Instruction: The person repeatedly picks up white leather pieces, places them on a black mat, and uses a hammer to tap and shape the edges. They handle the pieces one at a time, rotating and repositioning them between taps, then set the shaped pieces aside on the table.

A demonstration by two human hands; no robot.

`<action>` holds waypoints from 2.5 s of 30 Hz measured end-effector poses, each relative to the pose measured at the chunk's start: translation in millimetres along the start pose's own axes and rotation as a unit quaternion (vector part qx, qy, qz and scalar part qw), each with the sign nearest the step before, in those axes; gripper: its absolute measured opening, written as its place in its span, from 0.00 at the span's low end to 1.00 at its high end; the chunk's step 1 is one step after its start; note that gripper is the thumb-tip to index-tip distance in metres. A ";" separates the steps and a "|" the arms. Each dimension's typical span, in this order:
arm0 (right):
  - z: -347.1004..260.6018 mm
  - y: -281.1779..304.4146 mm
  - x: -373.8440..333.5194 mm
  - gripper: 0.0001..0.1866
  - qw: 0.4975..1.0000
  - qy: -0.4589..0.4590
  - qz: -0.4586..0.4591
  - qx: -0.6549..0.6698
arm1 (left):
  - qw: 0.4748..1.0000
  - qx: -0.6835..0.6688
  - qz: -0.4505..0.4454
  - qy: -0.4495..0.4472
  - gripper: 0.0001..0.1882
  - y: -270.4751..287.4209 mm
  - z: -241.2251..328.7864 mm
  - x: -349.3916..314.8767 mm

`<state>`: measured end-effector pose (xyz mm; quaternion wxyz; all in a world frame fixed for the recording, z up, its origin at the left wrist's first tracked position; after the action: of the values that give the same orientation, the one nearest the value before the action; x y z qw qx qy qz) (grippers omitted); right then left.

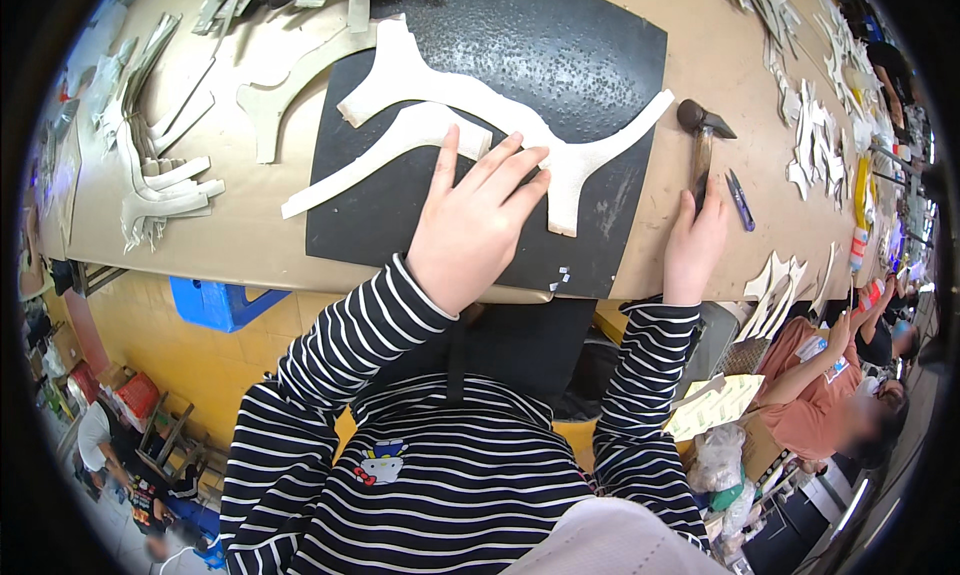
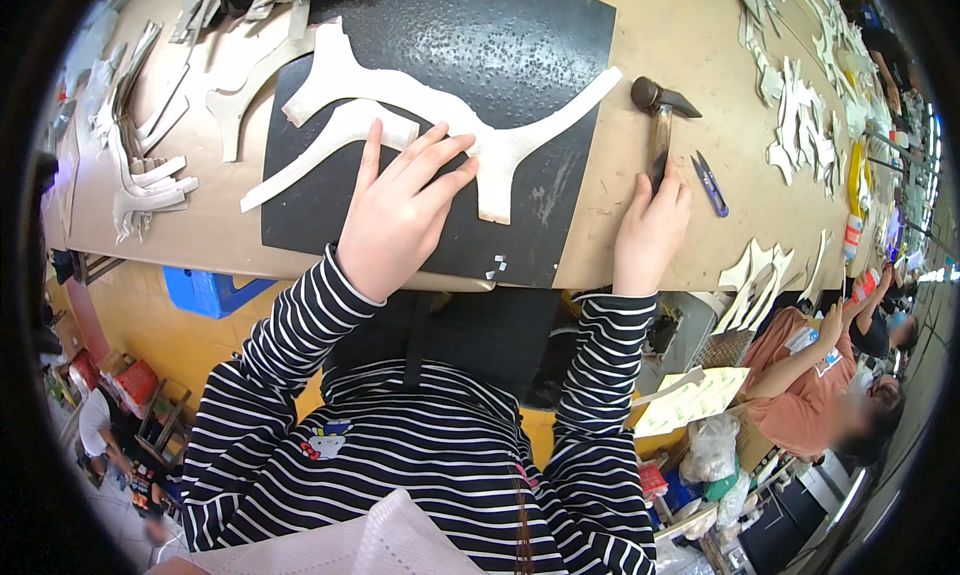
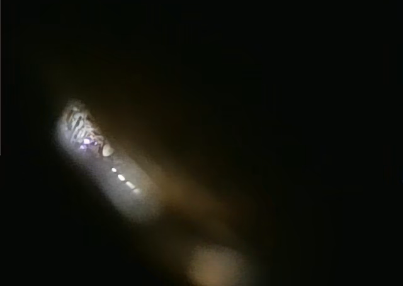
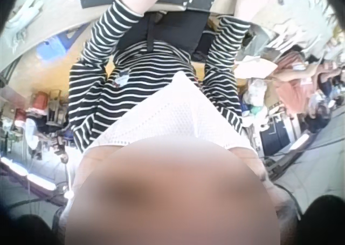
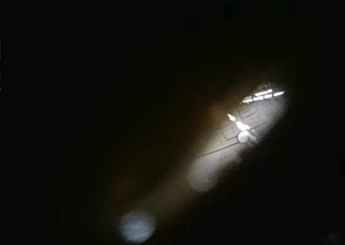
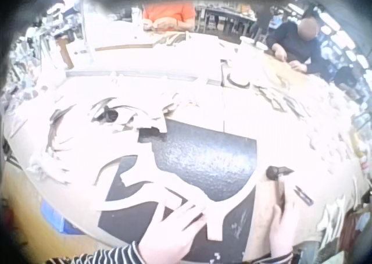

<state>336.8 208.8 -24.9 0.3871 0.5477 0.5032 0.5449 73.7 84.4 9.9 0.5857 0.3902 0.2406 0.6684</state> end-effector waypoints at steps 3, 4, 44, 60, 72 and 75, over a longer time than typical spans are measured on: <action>10.9 7.2 0.4 0.21 0.992 -0.004 0.005 0.129 | 0.997 -0.058 0.047 0.022 0.13 3.4 -7.7 -12.2; 11.3 16.5 -0.4 0.20 0.974 -0.080 -0.041 0.209 | 0.994 -0.081 0.067 0.026 0.13 4.6 -10.3 -15.4; 6.2 37.7 3.9 0.28 0.999 0.014 0.039 -0.015 | 0.960 -0.092 0.241 0.109 0.16 29.9 -30.9 -32.0; -124.9 49.9 6.5 0.07 0.936 0.314 -0.047 0.150 | 0.956 -0.025 0.244 0.163 0.24 79.3 -114.1 -20.8; -2.8 78.0 125.0 0.12 0.993 0.114 0.022 0.011 | 0.960 -0.101 0.224 0.137 0.15 99.5 -125.2 -13.1; -36.8 69.0 101.5 0.17 0.957 0.212 0.155 -0.124 | 0.951 -0.120 0.250 0.137 0.14 114.4 -107.9 -18.0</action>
<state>299.3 289.6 67.1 0.2474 0.4389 0.4116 0.7594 -80.9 58.9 32.1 0.4036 0.2695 0.1314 0.8644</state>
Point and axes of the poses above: each hand's wrist, its own x-axis towards the middle knuckle, its own y-axis out of the back of the hand, z = x × y, the point moved 1 cm from there along x, towards the middle knuckle, and after that the axes turned 9 degrees about -x, right-handed, at the moved point
